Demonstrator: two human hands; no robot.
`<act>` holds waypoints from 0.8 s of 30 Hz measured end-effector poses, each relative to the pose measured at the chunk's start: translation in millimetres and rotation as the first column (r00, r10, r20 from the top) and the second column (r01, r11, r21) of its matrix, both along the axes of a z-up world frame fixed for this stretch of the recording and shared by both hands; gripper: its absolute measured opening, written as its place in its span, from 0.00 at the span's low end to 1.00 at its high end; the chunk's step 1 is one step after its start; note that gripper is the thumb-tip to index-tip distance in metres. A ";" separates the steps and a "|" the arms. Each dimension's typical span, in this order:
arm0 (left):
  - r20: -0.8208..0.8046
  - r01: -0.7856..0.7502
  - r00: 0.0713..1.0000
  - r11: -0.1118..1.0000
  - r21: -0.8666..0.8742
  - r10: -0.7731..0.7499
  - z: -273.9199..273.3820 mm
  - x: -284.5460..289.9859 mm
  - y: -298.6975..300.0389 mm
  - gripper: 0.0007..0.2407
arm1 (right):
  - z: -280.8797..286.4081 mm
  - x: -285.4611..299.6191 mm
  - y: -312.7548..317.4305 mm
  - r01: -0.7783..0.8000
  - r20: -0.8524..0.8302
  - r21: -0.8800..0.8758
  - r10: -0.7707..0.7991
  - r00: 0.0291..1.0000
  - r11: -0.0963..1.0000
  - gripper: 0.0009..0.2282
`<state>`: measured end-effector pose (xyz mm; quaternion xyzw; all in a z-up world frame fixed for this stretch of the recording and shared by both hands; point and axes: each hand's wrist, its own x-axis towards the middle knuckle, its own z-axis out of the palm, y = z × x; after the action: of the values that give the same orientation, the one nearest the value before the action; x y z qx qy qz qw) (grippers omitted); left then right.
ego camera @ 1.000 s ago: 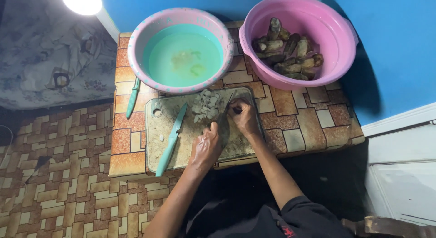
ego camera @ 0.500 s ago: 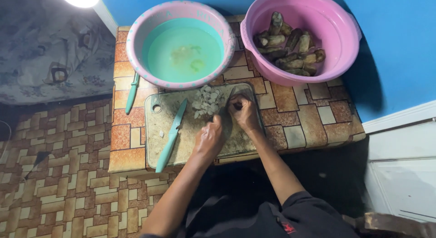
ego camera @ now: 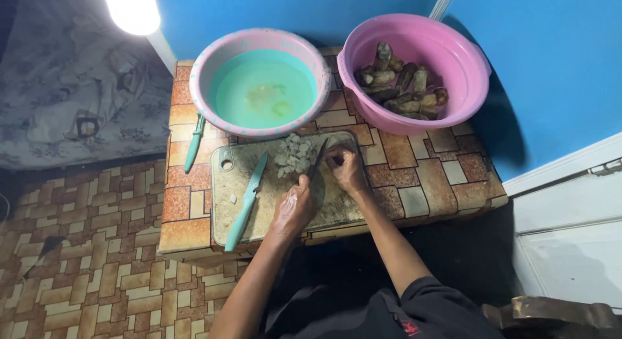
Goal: Peeling and finely dicing plantains on a wooden board using a knife.
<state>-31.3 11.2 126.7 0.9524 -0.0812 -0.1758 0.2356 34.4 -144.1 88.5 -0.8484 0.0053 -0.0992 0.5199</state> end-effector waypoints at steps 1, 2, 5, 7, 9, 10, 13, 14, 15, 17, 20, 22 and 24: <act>-0.006 -0.003 1.000 1.000 -0.002 0.003 8.5 -2.5 0.6 0.13 | 0.3 -0.1 -0.8 -0.003 -0.006 -0.002 0.003 1.000 1.000 0.01; -0.022 0.008 1.000 1.000 -0.014 -0.009 17.3 -5.0 1.2 0.13 | 0.9 -0.1 -1.5 -0.001 0.006 0.001 0.001 1.000 1.000 0.01; -0.036 0.009 0.999 1.000 -0.025 -0.010 24.4 -10.3 2.1 0.12 | 1.1 -1.3 -1.3 0.007 0.017 -0.009 -0.007 1.000 1.000 0.02; -0.027 0.003 1.000 1.000 -0.021 -0.004 23.1 -10.5 1.2 0.12 | 1.5 -0.7 -0.9 0.016 0.023 -0.020 -0.015 1.000 1.000 0.02; -0.027 -0.007 1.000 1.000 -0.014 0.006 19.9 -12.7 0.0 0.11 | -0.6 -3.1 -0.3 0.036 0.039 -0.015 -0.036 0.999 0.999 0.01; -0.028 -0.008 1.000 1.000 -0.011 0.007 18.8 -13.5 -0.1 0.11 | 1.5 -3.2 -0.1 0.035 0.037 -0.012 -0.035 0.999 0.999 0.01; -0.027 -0.010 1.000 1.000 -0.001 0.010 9.7 -14.5 -0.3 0.11 | 1.1 -2.6 -0.6 0.037 0.040 -0.037 -0.035 0.999 0.999 0.01; 0.007 -0.002 1.000 1.000 0.015 0.002 2.5 -13.4 -0.8 0.11 | -3.0 -0.9 -1.9 0.035 0.061 -0.031 -0.034 0.998 0.999 0.01; 0.042 0.006 0.999 0.999 0.032 -0.008 -4.6 -12.3 -1.2 0.12 | -7.1 0.7 -3.1 0.034 0.081 -0.025 -0.032 0.996 0.999 0.02; 0.051 0.007 0.999 0.999 0.053 -0.009 -10.7 -11.6 -3.1 0.12 | -5.7 -0.5 -2.9 0.038 0.092 -0.017 -0.037 0.995 0.999 0.01; 0.092 0.011 0.996 0.994 0.111 -0.021 -12.4 -11.9 -5.9 0.13 | -5.7 0.0 -1.6 0.048 0.105 -0.030 -0.045 0.993 0.998 0.01; 0.121 0.019 0.992 0.989 0.145 -0.037 -10.3 -12.6 -8.7 0.14 | -8.6 -1.0 -2.2 0.058 0.105 -0.053 -0.053 0.993 0.997 0.01; 0.163 0.009 0.986 0.983 0.182 -0.040 -6.3 -11.6 -10.7 0.14 | -12.5 -1.4 -2.8 0.038 0.124 -0.059 -0.030 0.992 0.998 0.01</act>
<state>-42.9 0.5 120.4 0.9800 -0.0960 -0.1053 0.1386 33.0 -146.9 76.0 -0.8561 -0.0154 -0.1605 0.4910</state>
